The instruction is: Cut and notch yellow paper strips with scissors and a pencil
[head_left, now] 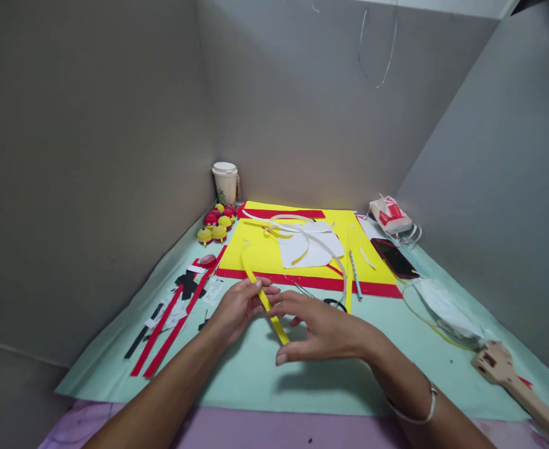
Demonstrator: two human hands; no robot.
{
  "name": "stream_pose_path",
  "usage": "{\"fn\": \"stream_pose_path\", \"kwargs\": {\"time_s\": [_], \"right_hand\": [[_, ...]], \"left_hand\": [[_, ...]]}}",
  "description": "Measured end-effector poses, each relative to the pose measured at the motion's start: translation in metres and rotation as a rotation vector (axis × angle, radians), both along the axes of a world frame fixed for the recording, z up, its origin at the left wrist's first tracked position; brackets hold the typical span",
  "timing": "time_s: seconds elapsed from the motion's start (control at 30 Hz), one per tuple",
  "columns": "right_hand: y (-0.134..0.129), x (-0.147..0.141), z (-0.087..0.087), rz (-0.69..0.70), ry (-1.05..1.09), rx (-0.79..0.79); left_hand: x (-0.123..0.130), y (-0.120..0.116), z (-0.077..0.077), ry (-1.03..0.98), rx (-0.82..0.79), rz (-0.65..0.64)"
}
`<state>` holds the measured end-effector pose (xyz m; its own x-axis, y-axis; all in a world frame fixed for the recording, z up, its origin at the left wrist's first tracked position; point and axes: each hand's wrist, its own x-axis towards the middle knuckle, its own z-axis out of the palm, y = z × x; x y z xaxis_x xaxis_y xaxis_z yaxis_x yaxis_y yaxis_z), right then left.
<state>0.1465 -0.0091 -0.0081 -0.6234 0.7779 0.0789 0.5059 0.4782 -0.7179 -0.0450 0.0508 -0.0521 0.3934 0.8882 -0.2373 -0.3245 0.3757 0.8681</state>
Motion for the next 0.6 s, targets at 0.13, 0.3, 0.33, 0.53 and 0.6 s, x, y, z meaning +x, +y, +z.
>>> {"fn": "stream_pose_path", "kwargs": {"time_s": [0.13, 0.3, 0.33, 0.53, 0.6], "right_hand": [[0.007, 0.033, 0.016, -0.226, -0.177, -0.052], [0.016, 0.066, 0.007, -0.486, -0.605, -0.095], [0.018, 0.069, 0.003, -0.509, -0.634, -0.093], [0.027, 0.068, -0.011, -0.610, -0.729, -0.036], [0.031, 0.068, -0.010, -0.658, -0.720, 0.013]], "left_hand": [[0.001, 0.001, -0.001, 0.102, -0.051, 0.007], [0.003, 0.002, -0.004, 0.211, -0.006, -0.030], [0.003, 0.002, -0.005, 0.228, 0.001, -0.034], [0.006, 0.002, -0.004, 0.276, 0.004, -0.025], [0.006, 0.001, -0.003, 0.276, 0.006, -0.022]]}}
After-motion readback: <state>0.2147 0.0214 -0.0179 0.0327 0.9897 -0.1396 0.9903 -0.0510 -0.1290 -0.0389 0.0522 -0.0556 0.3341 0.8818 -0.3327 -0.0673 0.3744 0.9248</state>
